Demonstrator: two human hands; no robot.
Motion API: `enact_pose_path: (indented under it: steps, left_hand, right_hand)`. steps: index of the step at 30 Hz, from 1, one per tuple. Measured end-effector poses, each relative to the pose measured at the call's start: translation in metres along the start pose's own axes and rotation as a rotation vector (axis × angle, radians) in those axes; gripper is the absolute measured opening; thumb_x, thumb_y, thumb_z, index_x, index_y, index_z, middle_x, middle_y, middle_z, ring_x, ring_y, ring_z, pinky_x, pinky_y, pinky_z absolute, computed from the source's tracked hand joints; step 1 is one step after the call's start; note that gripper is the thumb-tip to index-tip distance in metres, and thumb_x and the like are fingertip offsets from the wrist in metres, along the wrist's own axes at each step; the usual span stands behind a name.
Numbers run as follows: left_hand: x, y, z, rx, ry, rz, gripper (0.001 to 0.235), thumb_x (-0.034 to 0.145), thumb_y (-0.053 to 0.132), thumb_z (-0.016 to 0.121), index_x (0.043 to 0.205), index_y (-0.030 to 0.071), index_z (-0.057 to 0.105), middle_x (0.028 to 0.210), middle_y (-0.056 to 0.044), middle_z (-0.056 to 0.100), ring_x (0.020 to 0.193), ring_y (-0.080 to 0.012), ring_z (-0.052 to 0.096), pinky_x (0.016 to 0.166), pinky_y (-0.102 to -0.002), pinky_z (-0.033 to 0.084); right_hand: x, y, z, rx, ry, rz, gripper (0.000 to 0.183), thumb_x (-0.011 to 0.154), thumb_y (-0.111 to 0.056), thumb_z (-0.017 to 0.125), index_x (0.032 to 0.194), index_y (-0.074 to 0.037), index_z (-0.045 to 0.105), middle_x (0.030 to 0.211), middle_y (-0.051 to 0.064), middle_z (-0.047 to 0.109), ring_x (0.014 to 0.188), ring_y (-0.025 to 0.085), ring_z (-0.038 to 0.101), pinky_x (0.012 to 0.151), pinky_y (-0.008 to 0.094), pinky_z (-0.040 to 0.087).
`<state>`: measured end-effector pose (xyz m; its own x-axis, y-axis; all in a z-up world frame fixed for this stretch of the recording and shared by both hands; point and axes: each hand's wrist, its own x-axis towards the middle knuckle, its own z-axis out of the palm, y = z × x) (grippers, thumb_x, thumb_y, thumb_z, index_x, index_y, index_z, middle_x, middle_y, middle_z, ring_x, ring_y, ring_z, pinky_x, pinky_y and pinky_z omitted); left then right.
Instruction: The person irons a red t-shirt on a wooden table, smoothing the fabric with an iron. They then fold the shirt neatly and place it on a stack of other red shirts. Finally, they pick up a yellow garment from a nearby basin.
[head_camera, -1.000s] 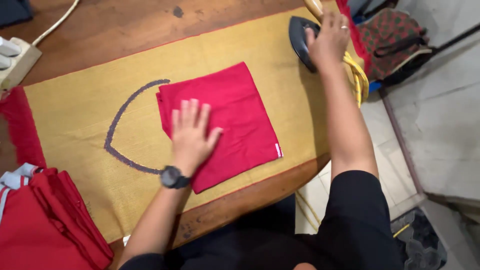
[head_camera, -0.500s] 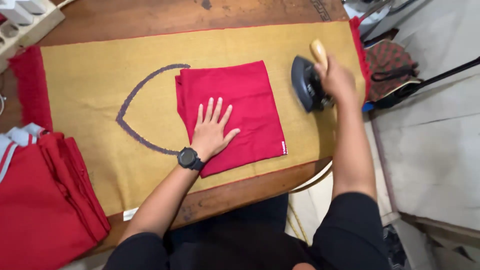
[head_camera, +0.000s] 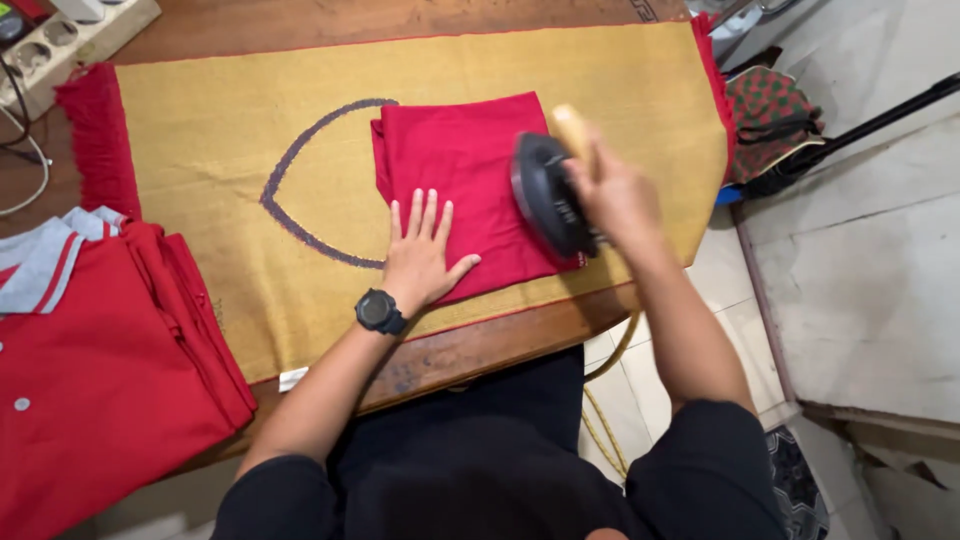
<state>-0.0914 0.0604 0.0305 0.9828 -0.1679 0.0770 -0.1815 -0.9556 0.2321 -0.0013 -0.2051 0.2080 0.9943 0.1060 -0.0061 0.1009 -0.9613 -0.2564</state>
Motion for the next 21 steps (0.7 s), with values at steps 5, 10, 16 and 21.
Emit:
enact_pose_path:
  steps: [5,10,16,21]
  left_hand:
    - [-0.009,0.0,0.006,-0.05,0.008,0.014,0.097,0.104,0.083,0.042,0.176,0.017,0.036,0.183,-0.018,0.029,0.172,-0.0378,0.017,0.138,-0.061,0.003]
    - [-0.016,-0.002,0.004,-0.051,-0.008,-0.001,0.099,0.102,0.086,0.041,0.176,0.02,0.036,0.184,-0.017,0.028,0.172,-0.0376,0.016,0.139,-0.058,0.003]
    - [-0.032,-0.003,0.017,0.073,0.173,0.034,0.098,0.103,0.083,0.041,0.174,0.015,0.038,0.181,-0.021,0.03,0.169,-0.0415,0.02,0.136,-0.061,0.014]
    - [-0.089,0.0,0.005,0.059,-0.174,0.069,0.089,0.109,0.073,0.04,0.178,0.019,0.026,0.186,-0.016,0.019,0.172,-0.0376,0.012,0.137,-0.061,0.007]
  right_hand:
    - [0.026,-0.036,0.083,-0.123,-0.017,-0.063,0.062,0.114,-0.062,0.052,0.17,-0.04,0.04,0.103,0.03,0.08,0.103,0.051,0.08,0.086,0.062,0.063]
    - [0.083,-0.031,0.115,-0.131,0.08,0.017,0.058,0.116,-0.062,0.049,0.169,-0.038,0.038,0.099,0.027,0.08,0.1,0.049,0.081,0.082,0.063,0.063]
    - [0.06,-0.029,0.077,-0.093,-0.064,-0.27,0.06,0.114,-0.058,0.054,0.165,-0.027,0.044,0.105,0.021,0.081,0.086,0.051,0.075,0.065,0.061,0.056]
    - [0.0,-0.017,0.052,-0.073,-0.25,-0.452,0.061,0.104,-0.064,0.063,0.16,-0.042,0.056,0.092,0.039,0.077,0.1,0.058,0.077,0.092,0.064,0.061]
